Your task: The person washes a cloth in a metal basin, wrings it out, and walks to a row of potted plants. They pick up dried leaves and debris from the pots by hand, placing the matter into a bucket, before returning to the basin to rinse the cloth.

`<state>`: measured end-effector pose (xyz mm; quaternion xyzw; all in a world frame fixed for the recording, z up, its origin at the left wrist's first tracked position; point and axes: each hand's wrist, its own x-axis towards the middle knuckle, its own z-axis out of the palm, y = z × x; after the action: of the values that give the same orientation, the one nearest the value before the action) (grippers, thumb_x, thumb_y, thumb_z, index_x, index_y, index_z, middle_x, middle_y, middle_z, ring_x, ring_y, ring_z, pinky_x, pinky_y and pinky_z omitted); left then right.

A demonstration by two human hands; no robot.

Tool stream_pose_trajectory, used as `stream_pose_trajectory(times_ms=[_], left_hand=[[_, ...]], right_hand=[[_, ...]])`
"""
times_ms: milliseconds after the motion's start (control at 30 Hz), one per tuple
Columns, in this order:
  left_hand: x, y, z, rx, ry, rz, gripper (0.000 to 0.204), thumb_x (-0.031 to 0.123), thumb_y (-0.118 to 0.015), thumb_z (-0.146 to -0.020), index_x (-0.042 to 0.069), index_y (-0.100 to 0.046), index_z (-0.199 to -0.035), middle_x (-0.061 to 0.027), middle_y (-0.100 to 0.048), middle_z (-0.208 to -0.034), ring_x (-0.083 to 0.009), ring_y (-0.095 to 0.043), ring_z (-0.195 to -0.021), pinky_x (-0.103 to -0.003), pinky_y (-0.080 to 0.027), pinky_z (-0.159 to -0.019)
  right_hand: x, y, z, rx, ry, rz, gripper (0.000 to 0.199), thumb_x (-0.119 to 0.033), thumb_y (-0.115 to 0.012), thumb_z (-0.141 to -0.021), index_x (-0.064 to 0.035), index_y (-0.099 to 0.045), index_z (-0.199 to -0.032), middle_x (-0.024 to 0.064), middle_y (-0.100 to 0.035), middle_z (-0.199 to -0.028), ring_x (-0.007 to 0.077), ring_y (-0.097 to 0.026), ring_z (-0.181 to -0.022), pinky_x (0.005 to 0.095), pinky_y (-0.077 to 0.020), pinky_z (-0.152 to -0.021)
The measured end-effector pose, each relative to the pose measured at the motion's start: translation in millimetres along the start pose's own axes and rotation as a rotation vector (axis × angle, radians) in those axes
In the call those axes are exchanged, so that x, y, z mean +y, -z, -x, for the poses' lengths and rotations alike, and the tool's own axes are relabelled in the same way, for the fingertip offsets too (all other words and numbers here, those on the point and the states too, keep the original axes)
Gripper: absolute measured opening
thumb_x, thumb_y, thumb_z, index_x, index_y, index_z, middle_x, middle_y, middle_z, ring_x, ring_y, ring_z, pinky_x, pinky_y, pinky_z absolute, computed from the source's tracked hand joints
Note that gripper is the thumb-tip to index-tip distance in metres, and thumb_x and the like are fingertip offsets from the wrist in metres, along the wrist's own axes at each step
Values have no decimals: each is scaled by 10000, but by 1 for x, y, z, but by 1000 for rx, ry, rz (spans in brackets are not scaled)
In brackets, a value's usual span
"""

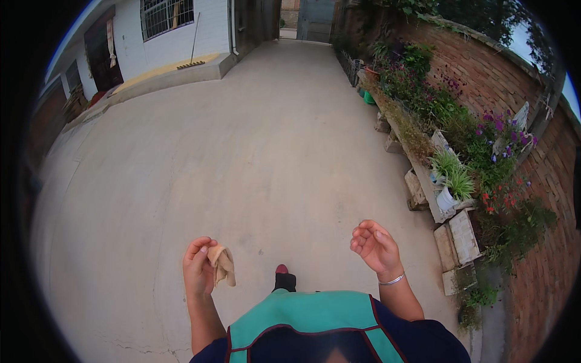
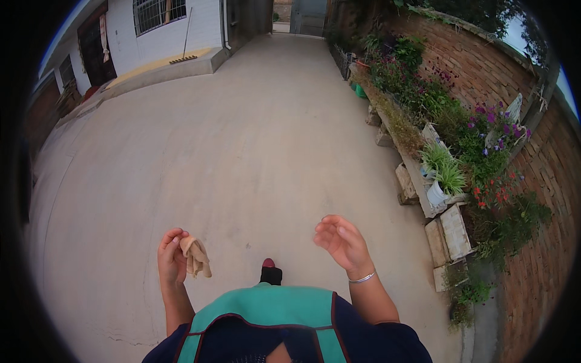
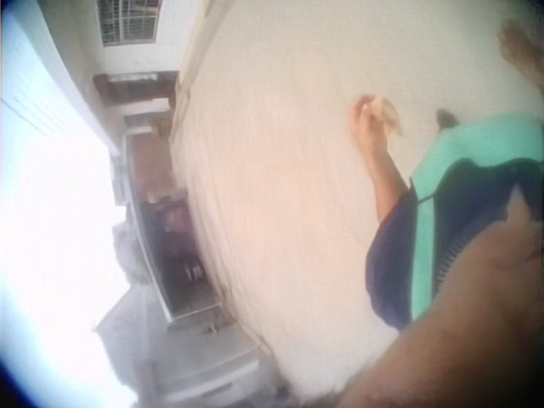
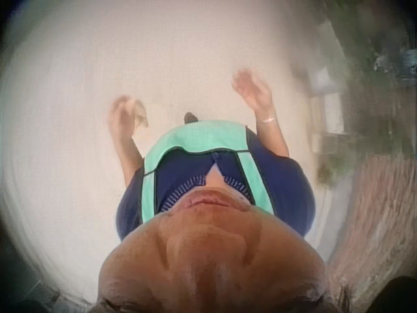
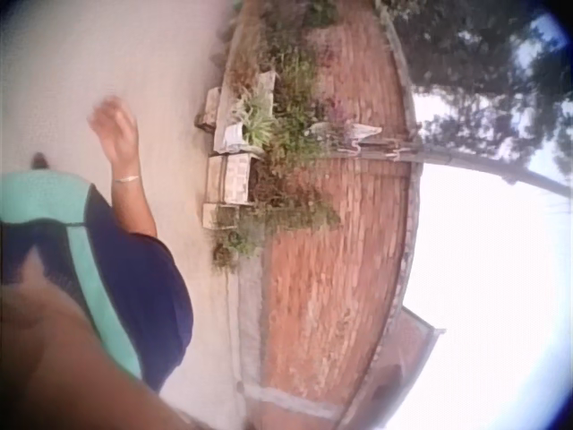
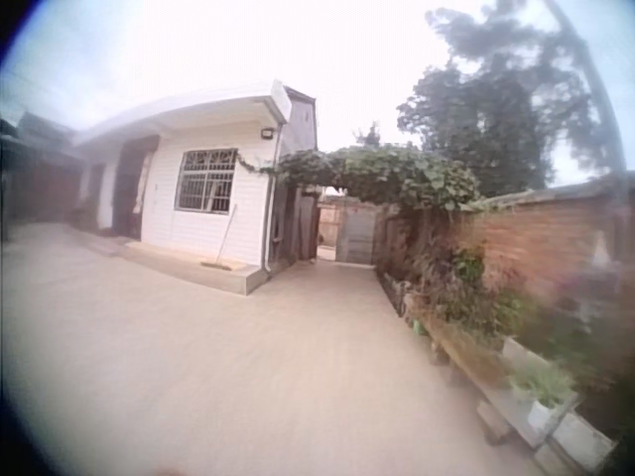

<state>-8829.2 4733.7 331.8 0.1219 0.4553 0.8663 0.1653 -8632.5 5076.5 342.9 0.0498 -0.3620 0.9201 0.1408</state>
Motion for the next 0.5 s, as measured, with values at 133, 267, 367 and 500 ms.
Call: stream_pose_trajectory(times_ms=[133, 267, 367, 500], left_hand=[[-26, -52, -189, -61, 75, 23, 183, 37, -445, -887, 10, -557, -1029, -99, -607, -963, -155, -578, -857, -268, -474, -739], [-49, -134, -376, -244, 164, -56, 182, 42, -454, -886, 14, -559, -1033, -94, -610, -967, -150, -577, -860, -265, -471, -741], [-87, -165, -506, -318, 214, -44, 176, 54, -458, -888, 6, -548, -1031, -109, -606, -972, -155, -586, -867, -268, -487, -732], [-156, -205, -677, -336, 226, -13, 178, 60, -463, -885, 10, -549, -1033, -105, -607, -976, -158, -583, -875, -263, -482, -731]], right_hand=[[-32, 65, -135, 153, 32, 0, 306, -205, -518, -881, -6, -505, -1113, 145, -588, -1040, 245, -594, -917, 353, -481, -831], [-97, 120, -266, 124, 143, 46, 307, -222, -520, -884, -20, -508, -1115, 137, -589, -1033, 239, -595, -906, 351, -478, -829], [-118, 177, -362, 193, 239, 57, 313, -237, -518, -888, -22, -508, -1115, 133, -588, -1025, 239, -595, -899, 347, -478, -822], [-153, 286, -504, 255, 274, -24, 295, -213, -509, -893, -21, -507, -1117, 136, -587, -1023, 238, -595, -896, 342, -484, -825]])
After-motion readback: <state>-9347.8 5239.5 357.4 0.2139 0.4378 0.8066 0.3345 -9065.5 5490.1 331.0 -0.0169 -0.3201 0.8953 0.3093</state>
